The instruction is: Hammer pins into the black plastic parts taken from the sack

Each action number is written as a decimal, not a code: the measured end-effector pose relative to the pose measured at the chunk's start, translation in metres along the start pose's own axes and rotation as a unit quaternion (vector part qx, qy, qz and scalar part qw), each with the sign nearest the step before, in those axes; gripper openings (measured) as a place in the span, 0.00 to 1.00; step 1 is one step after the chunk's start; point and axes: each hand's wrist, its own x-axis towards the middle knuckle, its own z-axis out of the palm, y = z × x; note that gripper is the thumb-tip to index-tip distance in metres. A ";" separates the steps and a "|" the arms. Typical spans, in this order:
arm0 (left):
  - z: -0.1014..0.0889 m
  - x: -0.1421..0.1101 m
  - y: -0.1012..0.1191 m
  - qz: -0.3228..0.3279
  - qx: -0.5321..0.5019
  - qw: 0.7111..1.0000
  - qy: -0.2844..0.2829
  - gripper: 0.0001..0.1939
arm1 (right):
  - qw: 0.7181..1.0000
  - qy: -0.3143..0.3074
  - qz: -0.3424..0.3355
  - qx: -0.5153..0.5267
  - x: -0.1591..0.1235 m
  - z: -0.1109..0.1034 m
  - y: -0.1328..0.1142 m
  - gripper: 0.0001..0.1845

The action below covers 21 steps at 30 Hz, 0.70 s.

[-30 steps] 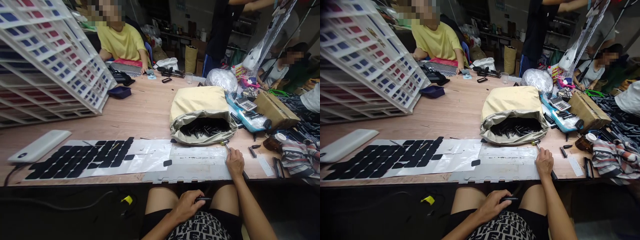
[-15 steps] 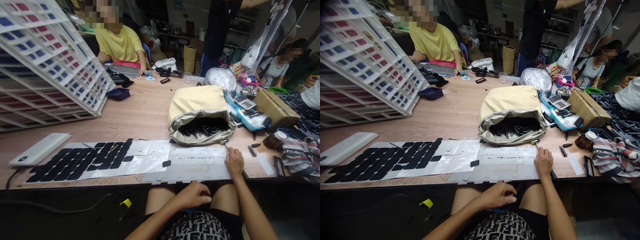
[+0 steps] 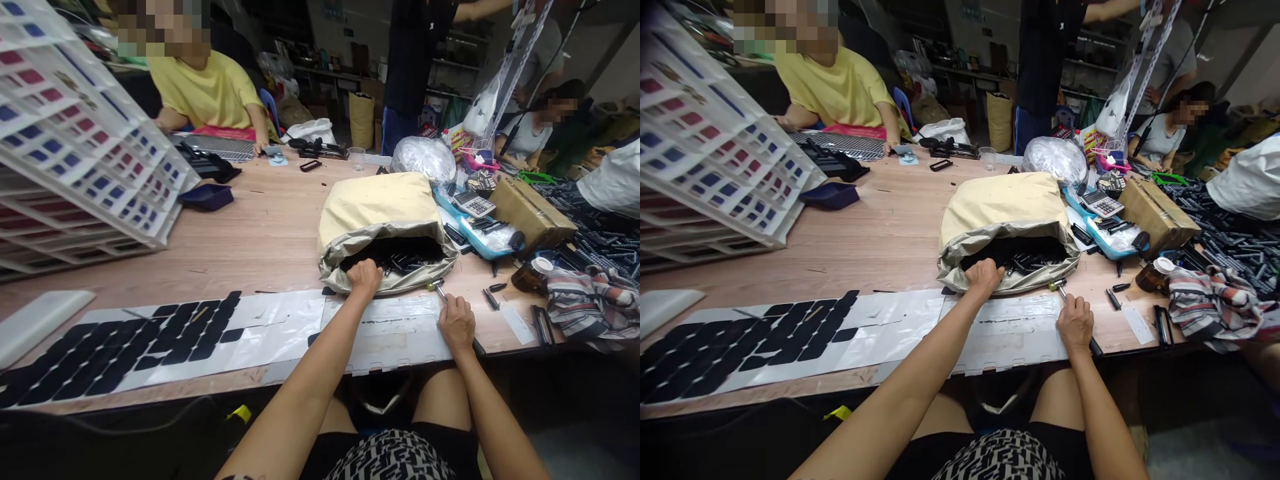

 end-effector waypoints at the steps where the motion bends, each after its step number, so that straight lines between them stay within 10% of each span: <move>1: -0.001 -0.002 -0.002 0.001 -0.002 1.000 -0.001 0.17 | 1.000 0.000 0.001 0.000 0.000 0.000 0.000 0.16; 10: -0.021 -0.058 -0.047 0.169 -0.155 0.972 0.048 0.09 | 1.000 -0.010 0.003 -0.004 0.001 0.001 -0.001 0.16; 14: 0.002 -0.088 -0.069 0.282 -0.179 0.942 -0.034 0.07 | 1.000 -0.016 0.010 0.005 0.002 0.000 -0.002 0.16; 21: 0.037 -0.090 -0.074 0.267 -0.186 0.945 -0.033 0.10 | 1.000 -0.009 0.005 0.025 0.006 -0.002 0.003 0.17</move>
